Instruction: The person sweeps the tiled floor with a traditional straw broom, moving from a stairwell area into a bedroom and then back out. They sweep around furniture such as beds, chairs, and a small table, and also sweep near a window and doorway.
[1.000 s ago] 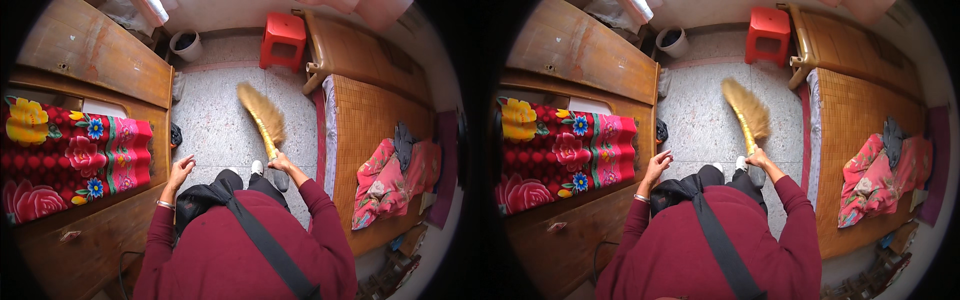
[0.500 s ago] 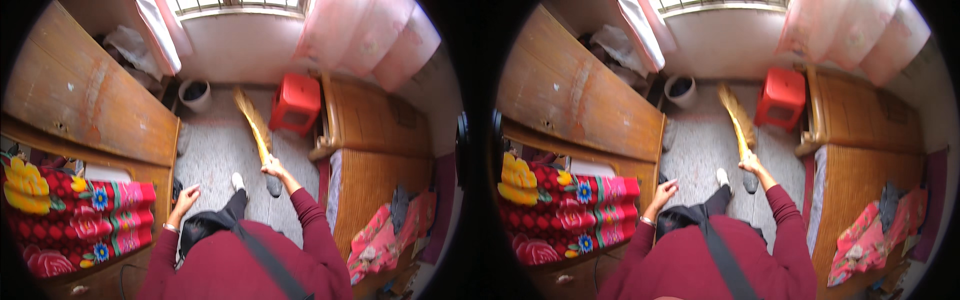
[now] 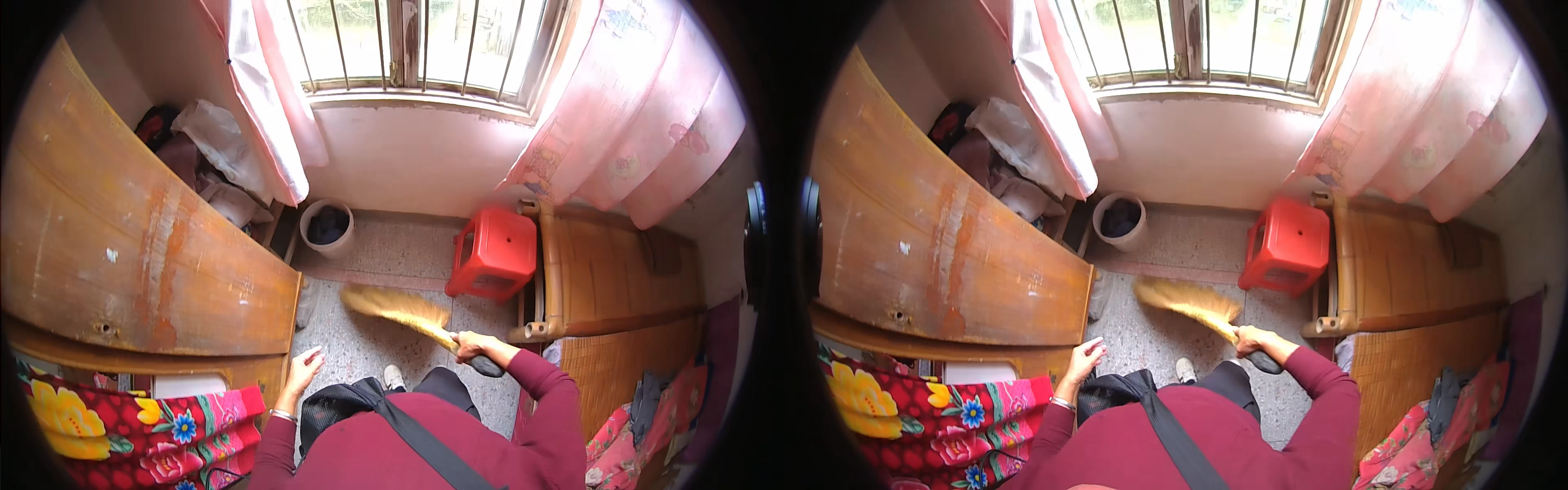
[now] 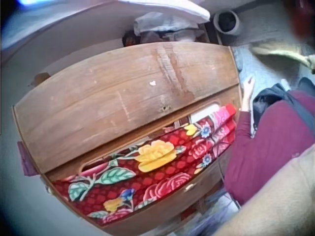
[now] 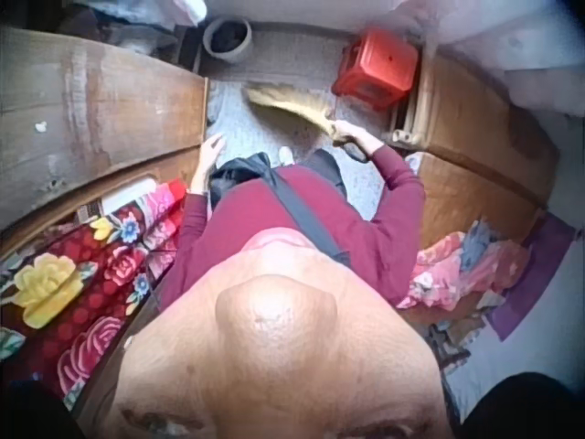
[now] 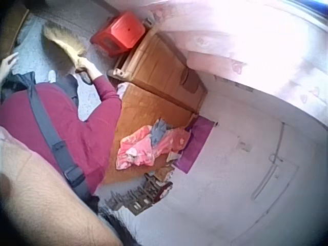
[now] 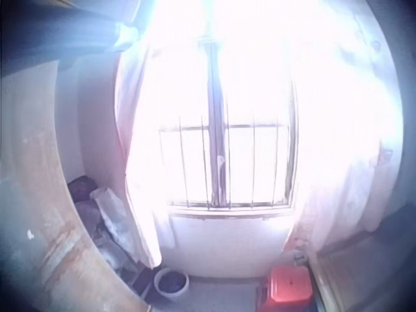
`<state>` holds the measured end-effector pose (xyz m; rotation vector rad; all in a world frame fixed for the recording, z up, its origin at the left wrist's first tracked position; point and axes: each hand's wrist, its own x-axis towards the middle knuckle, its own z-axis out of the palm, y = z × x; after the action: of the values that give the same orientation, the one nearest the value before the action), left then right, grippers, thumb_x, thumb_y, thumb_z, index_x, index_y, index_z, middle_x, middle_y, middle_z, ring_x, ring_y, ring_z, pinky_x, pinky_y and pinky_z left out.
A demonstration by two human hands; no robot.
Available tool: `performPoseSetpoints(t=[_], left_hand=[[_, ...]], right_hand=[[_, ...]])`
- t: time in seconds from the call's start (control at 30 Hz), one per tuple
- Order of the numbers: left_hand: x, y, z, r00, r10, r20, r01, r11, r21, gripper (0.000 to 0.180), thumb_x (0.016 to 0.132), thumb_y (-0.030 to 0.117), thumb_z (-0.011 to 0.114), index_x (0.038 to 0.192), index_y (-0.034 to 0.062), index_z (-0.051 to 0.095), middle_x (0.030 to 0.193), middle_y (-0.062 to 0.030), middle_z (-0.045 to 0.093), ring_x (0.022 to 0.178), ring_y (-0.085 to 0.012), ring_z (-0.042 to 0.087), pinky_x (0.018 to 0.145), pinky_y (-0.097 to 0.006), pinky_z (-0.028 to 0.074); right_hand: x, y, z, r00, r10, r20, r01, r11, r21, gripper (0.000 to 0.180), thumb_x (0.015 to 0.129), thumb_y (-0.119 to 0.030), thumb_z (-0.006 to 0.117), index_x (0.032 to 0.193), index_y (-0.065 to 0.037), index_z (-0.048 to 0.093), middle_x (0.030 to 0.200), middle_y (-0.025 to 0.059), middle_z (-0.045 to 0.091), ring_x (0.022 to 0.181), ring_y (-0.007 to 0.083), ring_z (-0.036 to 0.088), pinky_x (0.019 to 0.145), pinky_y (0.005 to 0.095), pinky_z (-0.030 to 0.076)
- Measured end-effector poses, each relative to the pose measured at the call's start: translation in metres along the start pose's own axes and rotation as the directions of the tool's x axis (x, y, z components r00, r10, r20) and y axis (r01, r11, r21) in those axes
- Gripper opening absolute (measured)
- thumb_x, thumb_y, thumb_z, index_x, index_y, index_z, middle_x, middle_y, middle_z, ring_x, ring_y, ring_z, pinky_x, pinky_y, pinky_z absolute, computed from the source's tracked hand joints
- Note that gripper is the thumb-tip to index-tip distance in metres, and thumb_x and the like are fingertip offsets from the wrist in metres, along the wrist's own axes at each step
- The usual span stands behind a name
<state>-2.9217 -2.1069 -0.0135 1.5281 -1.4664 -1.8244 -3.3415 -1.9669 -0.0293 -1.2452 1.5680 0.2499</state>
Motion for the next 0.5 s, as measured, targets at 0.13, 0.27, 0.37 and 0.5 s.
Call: performPoseSetpoints(t=[0.13,0.27,0.37,0.5], left_hand=[[0.027,0.027,0.017,1.000,-0.030,0.001,0.030,0.998,-0.049,0.038,0.080,0.014,0.059,0.115,0.0016,0.051,0.094,-0.0053,0.060,0.084,-0.0097,0.056,0.065,-0.020,0.044],[0.062,0.049,0.033,0.998,-0.023,-0.059,0.018,0.997,-0.080,0.038,0.080,0.014,0.059,0.115,0.0014,0.051,0.094,-0.0058,0.061,0.083,-0.0098,0.057,0.063,-0.020,0.044],[0.080,0.051,0.038,0.986,-0.031,-0.163,0.012,0.993,-0.115,0.037,0.080,0.012,0.058,0.115,0.0007,0.050,0.094,-0.0064,0.061,0.078,-0.0100,0.058,0.060,-0.019,0.044],[0.101,0.053,0.052,0.956,-0.073,-0.284,0.014,0.979,-0.203,0.040,0.079,0.010,0.059,0.117,0.0001,0.048,0.097,-0.0082,0.060,0.078,-0.0112,0.058,0.059,-0.021,0.044]], right_hand=[[-0.019,-0.012,-0.050,0.999,-0.041,0.009,0.042,0.974,-0.221,0.073,0.056,-0.017,0.063,0.124,-0.010,0.037,0.087,0.0191,0.059,0.081,0.0323,0.059,0.068,0.0407,0.047],[0.021,0.003,-0.094,0.997,-0.077,-0.029,0.065,0.955,-0.288,0.067,0.057,-0.014,0.062,0.119,-0.010,0.038,0.083,0.0189,0.059,0.078,0.0338,0.060,0.063,0.0414,0.048],[0.074,0.013,-0.132,0.991,-0.131,-0.024,0.113,0.925,-0.364,0.060,0.058,-0.015,0.062,0.115,-0.010,0.042,0.082,0.0190,0.059,0.075,0.0340,0.060,0.059,0.0409,0.049],[0.104,0.008,-0.198,0.986,-0.125,0.110,0.156,0.926,-0.343,0.056,0.059,-0.018,0.060,0.112,-0.010,0.045,0.087,0.0175,0.060,0.082,0.0312,0.060,0.064,0.0412,0.048]])
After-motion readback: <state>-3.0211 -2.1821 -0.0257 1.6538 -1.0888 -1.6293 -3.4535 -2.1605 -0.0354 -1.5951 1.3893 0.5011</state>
